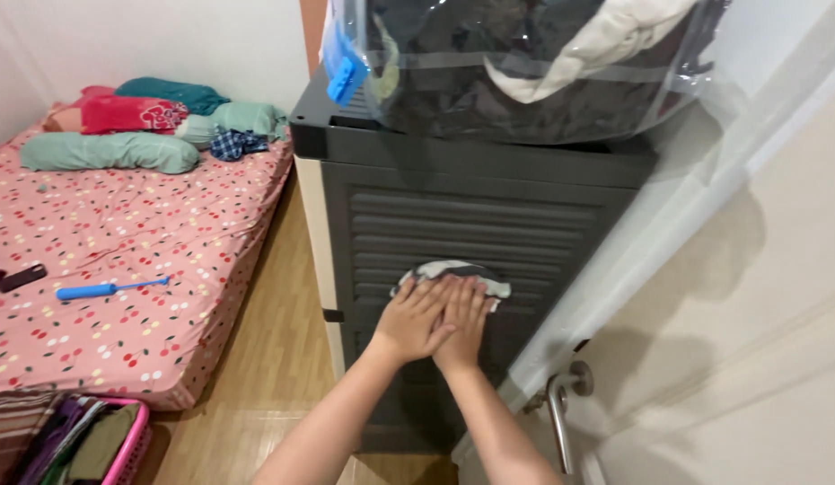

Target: The person wipes the exterior of a plastic storage cabinet with a cloth, then moves to a bedside table to pick up and place down several small bottles and containers. They open a drawer, place items inside, and close it.

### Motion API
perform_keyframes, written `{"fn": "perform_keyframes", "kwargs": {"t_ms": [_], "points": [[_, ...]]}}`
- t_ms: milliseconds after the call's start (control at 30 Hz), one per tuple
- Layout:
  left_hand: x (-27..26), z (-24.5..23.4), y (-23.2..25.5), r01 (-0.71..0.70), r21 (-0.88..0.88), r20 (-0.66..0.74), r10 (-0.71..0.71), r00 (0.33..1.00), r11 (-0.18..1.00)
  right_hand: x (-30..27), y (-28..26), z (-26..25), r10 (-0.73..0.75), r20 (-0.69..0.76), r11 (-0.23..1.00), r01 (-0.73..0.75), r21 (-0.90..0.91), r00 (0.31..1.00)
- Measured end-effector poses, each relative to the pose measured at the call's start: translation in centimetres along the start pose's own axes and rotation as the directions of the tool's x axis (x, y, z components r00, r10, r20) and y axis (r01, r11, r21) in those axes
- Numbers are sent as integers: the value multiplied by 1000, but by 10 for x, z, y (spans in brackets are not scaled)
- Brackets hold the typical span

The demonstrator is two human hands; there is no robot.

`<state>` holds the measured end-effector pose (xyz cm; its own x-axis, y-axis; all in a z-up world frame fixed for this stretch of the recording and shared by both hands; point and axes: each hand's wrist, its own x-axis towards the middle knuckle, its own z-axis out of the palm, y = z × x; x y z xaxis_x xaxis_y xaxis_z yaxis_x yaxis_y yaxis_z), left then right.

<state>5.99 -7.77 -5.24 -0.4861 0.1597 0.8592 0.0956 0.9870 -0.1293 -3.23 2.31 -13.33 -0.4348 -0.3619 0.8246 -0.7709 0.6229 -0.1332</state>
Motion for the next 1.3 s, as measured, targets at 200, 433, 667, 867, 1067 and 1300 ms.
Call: {"fn": "perform_keyframes", "kwargs": {"t_ms": [200,433,667,867,1067,1300], "points": [[-57,-3,-28,168,70,-33,-167,985,983,10,-51,0,-214,-9,976,214,-27,977],[-117,17,-29,307,25,-13,-307,952,951,-11,-63,0,-331,210,936,348,-46,920],[-97,-2,-44,324,40,-39,-323,946,945,12,-72,2,-375,209,916,396,-67,903],[-33,-55,-75,252,21,-129,-248,960,967,74,-104,-20,-372,20,925,373,-79,928],[16,-97,-116,128,-84,-190,-142,971,988,121,-139,-32,-288,-104,956,278,-98,952],[30,-99,-170,-42,-427,-235,-66,970,903,154,-179,-28,-226,-209,965,189,-183,951]]}}
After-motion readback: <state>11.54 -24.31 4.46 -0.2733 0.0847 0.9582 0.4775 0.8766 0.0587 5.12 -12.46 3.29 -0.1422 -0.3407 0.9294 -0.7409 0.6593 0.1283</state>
